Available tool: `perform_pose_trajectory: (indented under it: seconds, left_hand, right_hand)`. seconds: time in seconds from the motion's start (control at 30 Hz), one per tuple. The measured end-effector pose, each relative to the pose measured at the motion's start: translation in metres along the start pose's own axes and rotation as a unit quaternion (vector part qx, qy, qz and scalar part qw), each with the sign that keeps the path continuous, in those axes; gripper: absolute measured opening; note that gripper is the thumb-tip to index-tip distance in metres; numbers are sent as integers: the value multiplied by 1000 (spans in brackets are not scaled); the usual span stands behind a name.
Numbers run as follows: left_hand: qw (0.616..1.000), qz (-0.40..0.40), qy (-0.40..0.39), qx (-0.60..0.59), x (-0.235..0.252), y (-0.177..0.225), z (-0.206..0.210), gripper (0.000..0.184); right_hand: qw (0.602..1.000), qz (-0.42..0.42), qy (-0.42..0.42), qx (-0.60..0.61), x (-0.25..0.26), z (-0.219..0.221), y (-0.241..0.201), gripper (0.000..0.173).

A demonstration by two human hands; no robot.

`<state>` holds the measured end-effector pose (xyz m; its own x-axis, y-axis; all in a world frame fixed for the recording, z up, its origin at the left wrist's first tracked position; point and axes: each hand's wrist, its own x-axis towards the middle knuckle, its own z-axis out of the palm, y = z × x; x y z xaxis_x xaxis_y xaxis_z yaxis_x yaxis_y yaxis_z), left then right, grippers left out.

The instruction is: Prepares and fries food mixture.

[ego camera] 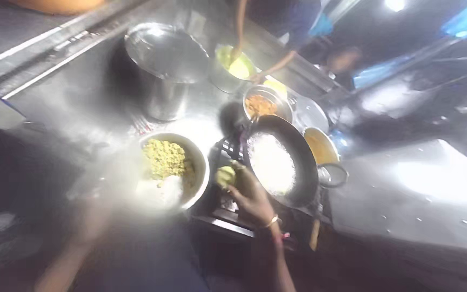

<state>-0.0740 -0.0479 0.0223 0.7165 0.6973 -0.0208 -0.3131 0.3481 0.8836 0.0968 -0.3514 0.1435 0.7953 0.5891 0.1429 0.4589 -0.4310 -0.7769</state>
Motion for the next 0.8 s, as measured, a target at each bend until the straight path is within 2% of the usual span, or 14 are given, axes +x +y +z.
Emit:
perform_pose_trajectory:
  seconds: [0.07, 0.2, 0.27, 0.3, 0.43, 0.5, 0.57, 0.63, 0.7, 0.73, 0.8]
  left_hand:
    - [999, 8, 37, 26, -1, -8, -21, 68]
    - [996, 27, 70, 42, 1, -18, -52, 75]
    - [995, 28, 81, 41, 1, -17, -53, 84]
    - [995, 29, 85, 46, 1, -16, -52, 81]
    - [995, 44, 81, 40, 1, -10, -47, 77]
    - [994, 54, 82, 37, -2, -9, -52, 81]
    - [994, 57, 89, 39, -4, -9, -59, 83]
    - [993, 55, 101, 42, -7, -12, -69, 88]
    - [991, 34, 124, 48, -11, -18, -75, 91]
    - [988, 23, 144, 44, -13, -19, -75, 87]
    - [986, 5, 163, 27, -16, -18, -73, 72]
  right_hand:
    - [990, 38, 46, -127, -4, -46, -4, 53]
    - [954, 185, 73, -223, 16, -106, 13, 44]
    - [925, 275, 42, -259, 37, -115, 31, 45]
    - [913, 308, 21, -268, 48, -113, 41, 46]
    - [898, 357, -32, -256, 73, -97, 75, 43]
    - [905, 338, -23, -257, 72, -99, 72, 38]
    - [929, 274, 33, -247, 57, -111, 58, 33]
    - [959, 170, 112, -199, 35, -115, 33, 32]
    - [981, 49, 154, -112, 21, -96, 8, 29]
    - [989, 6, 137, -59, 20, -76, 2, 25]
    - [1000, -5, 21, -1, 26, -23, 6, 27]
